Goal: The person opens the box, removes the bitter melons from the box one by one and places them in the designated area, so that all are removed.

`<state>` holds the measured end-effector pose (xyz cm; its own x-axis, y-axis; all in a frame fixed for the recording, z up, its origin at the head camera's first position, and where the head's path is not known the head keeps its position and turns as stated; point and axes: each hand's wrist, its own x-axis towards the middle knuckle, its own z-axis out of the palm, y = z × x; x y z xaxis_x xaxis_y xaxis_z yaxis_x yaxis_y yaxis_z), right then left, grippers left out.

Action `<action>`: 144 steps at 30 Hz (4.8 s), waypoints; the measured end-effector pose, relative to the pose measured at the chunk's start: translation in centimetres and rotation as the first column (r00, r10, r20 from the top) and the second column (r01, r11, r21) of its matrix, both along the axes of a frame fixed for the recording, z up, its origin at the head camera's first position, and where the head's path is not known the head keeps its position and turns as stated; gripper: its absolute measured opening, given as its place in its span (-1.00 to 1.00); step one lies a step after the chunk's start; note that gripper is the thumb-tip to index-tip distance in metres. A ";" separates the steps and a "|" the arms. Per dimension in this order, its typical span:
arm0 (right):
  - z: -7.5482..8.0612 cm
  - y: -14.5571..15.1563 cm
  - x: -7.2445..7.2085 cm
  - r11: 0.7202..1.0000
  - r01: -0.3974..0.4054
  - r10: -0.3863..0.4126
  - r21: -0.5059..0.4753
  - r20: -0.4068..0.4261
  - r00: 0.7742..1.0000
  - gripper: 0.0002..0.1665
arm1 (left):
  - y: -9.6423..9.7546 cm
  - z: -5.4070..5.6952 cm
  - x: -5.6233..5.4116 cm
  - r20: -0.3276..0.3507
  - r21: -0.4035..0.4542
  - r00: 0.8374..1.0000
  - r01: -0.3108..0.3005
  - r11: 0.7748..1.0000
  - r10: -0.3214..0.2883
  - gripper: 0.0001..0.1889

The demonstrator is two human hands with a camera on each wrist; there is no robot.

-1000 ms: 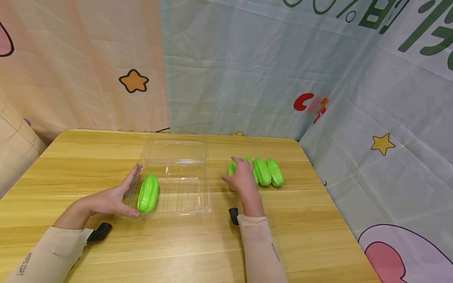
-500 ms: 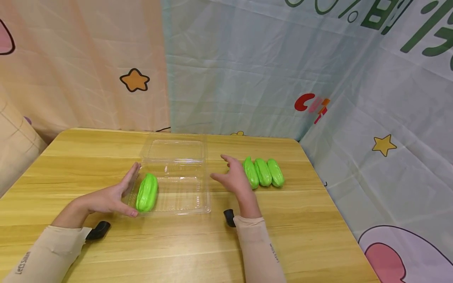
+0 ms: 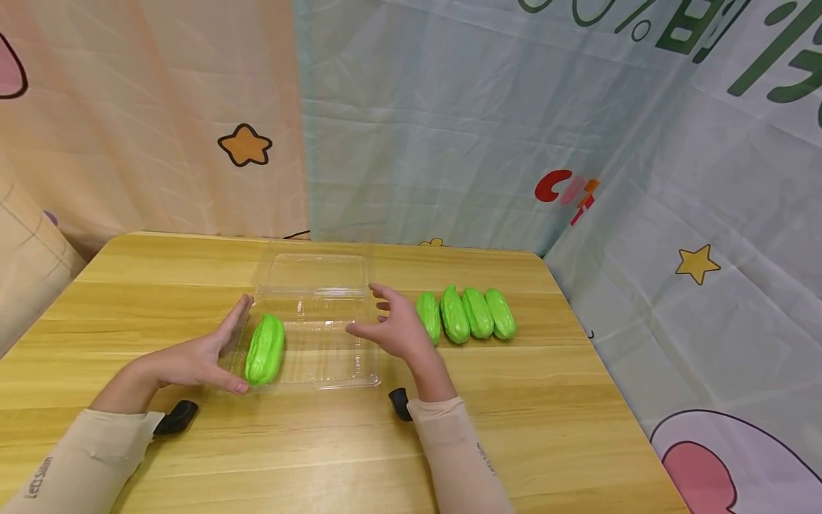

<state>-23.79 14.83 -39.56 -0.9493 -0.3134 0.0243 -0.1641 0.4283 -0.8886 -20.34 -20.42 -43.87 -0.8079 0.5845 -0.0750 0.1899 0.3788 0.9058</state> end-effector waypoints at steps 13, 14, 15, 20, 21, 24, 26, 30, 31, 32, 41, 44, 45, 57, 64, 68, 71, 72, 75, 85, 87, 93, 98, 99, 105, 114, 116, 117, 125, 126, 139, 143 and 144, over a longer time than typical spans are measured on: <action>-0.2 -2.1 0.7 0.999 -0.036 0.036 0.007 -0.106 0.994 0.01 | 0.1 0.1 0.0 -0.010 -0.006 1.000 -0.009 1.000 0.009 0.57; -0.3 -2.4 0.8 0.999 -0.043 0.044 0.010 -0.119 0.992 0.02 | 0.1 0.1 0.0 -0.010 -0.007 1.000 -0.009 1.000 0.009 0.57; -0.4 -2.6 0.8 0.999 -0.049 0.051 0.014 -0.131 0.990 0.03 | 0.1 0.2 0.0 -0.009 -0.006 1.000 -0.009 1.000 0.009 0.57; -0.7 -3.8 1.4 0.996 -0.090 0.092 0.025 -0.110 0.990 0.09 | 0.1 0.2 0.1 0.002 -0.008 1.000 -0.010 1.000 0.010 0.57; -0.7 -4.0 1.5 0.995 -0.100 0.102 0.023 -0.095 0.990 0.10 | 0.1 0.1 0.1 0.003 -0.009 1.000 -0.012 1.000 0.012 0.57; -0.7 -4.6 2.0 0.991 -0.132 0.133 0.020 -0.040 0.990 0.13 | 0.1 0.0 0.3 0.005 -0.014 1.000 -0.016 1.000 0.016 0.57; -0.7 -5.0 2.2 0.989 -0.145 0.145 0.028 -0.016 0.989 0.14 | 0.2 -0.1 0.3 0.004 -0.011 1.000 -0.015 1.000 0.015 0.56; -0.9 -6.0 2.5 0.983 -0.173 0.173 0.067 0.005 0.985 0.16 | 0.3 -0.3 0.3 0.002 -0.011 1.000 -0.015 1.000 0.015 0.55; -1.0 -6.3 2.5 0.980 -0.179 0.179 0.082 0.007 0.984 0.16 | 0.3 -0.3 0.3 -0.001 -0.007 1.000 -0.012 1.000 0.012 0.55; -1.0 -6.7 2.5 0.978 -0.187 0.187 0.093 0.008 0.982 0.17 | 0.2 -0.3 0.3 -0.003 -0.009 1.000 -0.015 1.000 0.015 0.54; -1.6 -9.5 2.3 0.961 -0.229 0.229 0.153 0.019 0.973 0.21 | 0.1 -0.4 0.2 -0.005 -0.008 1.000 -0.016 1.000 0.016 0.53; -1.9 -10.2 2.3 0.959 -0.231 0.229 0.164 0.027 0.973 0.21 | 0.1 -0.3 0.3 -0.002 -0.005 1.000 -0.012 1.000 0.012 0.53; -2.0 -10.5 2.4 0.959 -0.231 0.229 0.164 0.033 0.973 0.21 | 0.1 -0.3 0.3 0.000 -0.007 1.000 -0.011 1.000 0.011 0.52; -2.6 -11.9 2.2 0.959 -0.254 0.250 0.126 0.050 0.967 0.20 | 0.0 0.0 0.3 0.005 -0.001 1.000 -0.005 1.000 0.005 0.54; -2.9 -12.5 2.3 0.961 -0.272 0.268 0.042 0.084 0.960 0.16 | 0.0 -0.1 0.3 0.006 0.015 1.000 -0.003 1.000 0.002 0.54; -2.9 -12.8 2.3 0.963 -0.267 0.262 0.045 0.088 0.961 0.15 | 0.0 -0.1 0.3 0.005 0.020 1.000 -0.001 1.000 0.001 0.54; -2.9 -13.0 2.3 0.961 -0.264 0.258 0.078 0.077 0.963 0.12 | 0.0 -0.1 0.4 0.005 0.020 1.000 0.002 1.000 -0.002 0.54; -2.9 -13.0 2.3 0.961 -0.262 0.256 0.093 0.069 0.964 0.11 | 0.0 -0.1 0.4 0.003 0.017 1.000 0.002 1.000 -0.002 0.54; -2.9 -13.1 2.3 0.957 -0.260 0.255 0.128 0.052 0.966 0.09 | 0.0 -0.1 0.4 0.002 0.009 1.000 0.001 1.000 -0.001 0.54; -3.2 -13.1 2.3 0.960 -0.252 0.247 0.122 0.053 0.968 0.06 | 0.1 -0.3 0.4 0.009 0.013 1.000 -0.003 1.000 0.003 0.53; -3.2 -13.1 2.3 0.961 -0.251 0.246 0.120 0.053 0.968 0.06 | 0.1 -0.3 0.3 0.014 0.012 1.000 -0.007 1.000 0.007 0.53; -3.1 -13.1 2.4 0.965 -0.234 0.228 0.114 0.067 0.971 0.08 | 0.1 -0.2 0.4 0.016 0.013 1.000 -0.005 1.000 0.004 0.53; -3.1 -13.1 2.5 0.969 -0.223 0.215 0.111 0.080 0.973 0.08 | 0.0 0.0 0.5 0.006 0.016 1.000 0.005 1.000 -0.005 0.53; -3.0 -13.1 2.5 0.969 -0.223 0.215 0.109 0.081 0.973 0.08 | 0.0 0.1 0.5 0.007 0.016 1.000 0.004 1.000 -0.004 0.53; -2.9 -13.0 2.5 0.970 -0.232 0.224 0.072 0.096 0.970 0.09 | 0.1 0.1 0.4 0.003 0.011 1.000 0.006 1.000 -0.006 0.54; -1.6 -12.1 2.5 0.964 -0.256 0.250 0.075 0.074 0.965 0.11 | 0.2 -0.4 0.2 0.029 0.017 1.000 -0.009 1.000 0.009 0.52; -1.3 -11.9 2.4 0.962 -0.261 0.258 0.079 0.052 0.965 0.10 | 0.2 -0.3 0.2 0.028 0.015 1.000 -0.010 1.000 0.010 0.52; -1.1 -11.8 2.4 0.961 -0.263 0.260 0.082 0.042 0.965 0.10 | 0.2 -0.3 0.2 0.028 0.013 1.000 -0.012 1.000 0.012 0.52; 0.0 -10.9 2.5 0.965 -0.262 0.260 0.024 0.045 0.964 0.07 | 0.2 -0.1 0.4 0.027 -0.014 0.999 -0.031 0.999 0.031 0.52; 0.1 -10.8 2.5 0.966 -0.259 0.259 0.011 0.051 0.965 0.07 | 0.2 -0.1 0.4 0.026 -0.013 0.999 -0.030 0.999 0.031 0.53; 1.4 -8.6 2.0 0.977 -0.204 0.208 -0.057 0.082 0.975 0.09 | 0.2 -0.3 0.1 0.011 -0.011 1.000 -0.021 1.000 0.021 0.53; 1.6 -8.1 1.8 0.980 -0.191 0.194 -0.045 0.065 0.979 0.10 | 0.2 -0.4 0.1 0.008 -0.009 1.000 -0.023 1.000 0.023 0.53; 1.7 -8.0 1.8 0.981 -0.189 0.191 -0.043 0.062 0.980 0.10 | 0.2 -0.4 0.1 0.008 -0.009 1.000 -0.023 1.000 0.023 0.53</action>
